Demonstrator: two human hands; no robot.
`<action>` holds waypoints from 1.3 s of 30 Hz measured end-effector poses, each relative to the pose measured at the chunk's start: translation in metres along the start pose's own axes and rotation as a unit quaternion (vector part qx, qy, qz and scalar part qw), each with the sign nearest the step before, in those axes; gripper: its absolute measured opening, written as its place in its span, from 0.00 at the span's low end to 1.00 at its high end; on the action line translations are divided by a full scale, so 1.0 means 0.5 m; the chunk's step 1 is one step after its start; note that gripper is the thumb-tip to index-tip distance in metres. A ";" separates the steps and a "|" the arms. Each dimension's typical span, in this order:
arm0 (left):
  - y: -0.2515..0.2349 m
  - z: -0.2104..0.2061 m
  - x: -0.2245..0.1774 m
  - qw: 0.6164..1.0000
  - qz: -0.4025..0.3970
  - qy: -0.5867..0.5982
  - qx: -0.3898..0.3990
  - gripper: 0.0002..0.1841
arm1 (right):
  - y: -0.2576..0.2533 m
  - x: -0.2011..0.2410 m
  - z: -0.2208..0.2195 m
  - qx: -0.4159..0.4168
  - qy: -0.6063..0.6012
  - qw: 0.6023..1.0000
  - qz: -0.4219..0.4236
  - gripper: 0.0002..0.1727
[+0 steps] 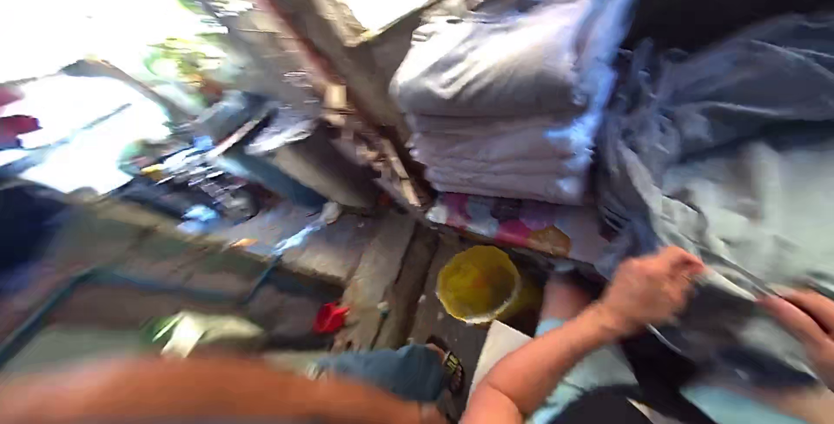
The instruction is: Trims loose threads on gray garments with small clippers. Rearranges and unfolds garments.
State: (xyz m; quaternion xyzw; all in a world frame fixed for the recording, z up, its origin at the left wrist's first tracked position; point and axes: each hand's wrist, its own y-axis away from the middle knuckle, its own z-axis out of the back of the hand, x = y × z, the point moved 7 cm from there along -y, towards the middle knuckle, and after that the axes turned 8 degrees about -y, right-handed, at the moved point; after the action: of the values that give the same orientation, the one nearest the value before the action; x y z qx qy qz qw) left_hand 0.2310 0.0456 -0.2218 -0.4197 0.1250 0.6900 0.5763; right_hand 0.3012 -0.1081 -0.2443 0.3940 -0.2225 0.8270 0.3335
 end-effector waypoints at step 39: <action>0.012 -0.006 0.059 0.999 -0.036 0.002 -0.016 0.09 | -0.060 -0.003 -0.026 0.036 -0.008 0.991 0.130 0.29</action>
State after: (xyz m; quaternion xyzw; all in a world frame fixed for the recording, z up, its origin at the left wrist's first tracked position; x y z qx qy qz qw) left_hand 0.2275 0.0620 -0.2468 -0.4346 0.1003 0.6696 0.5939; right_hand 0.3174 -0.0801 -0.2499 0.3804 -0.2444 0.8676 0.2070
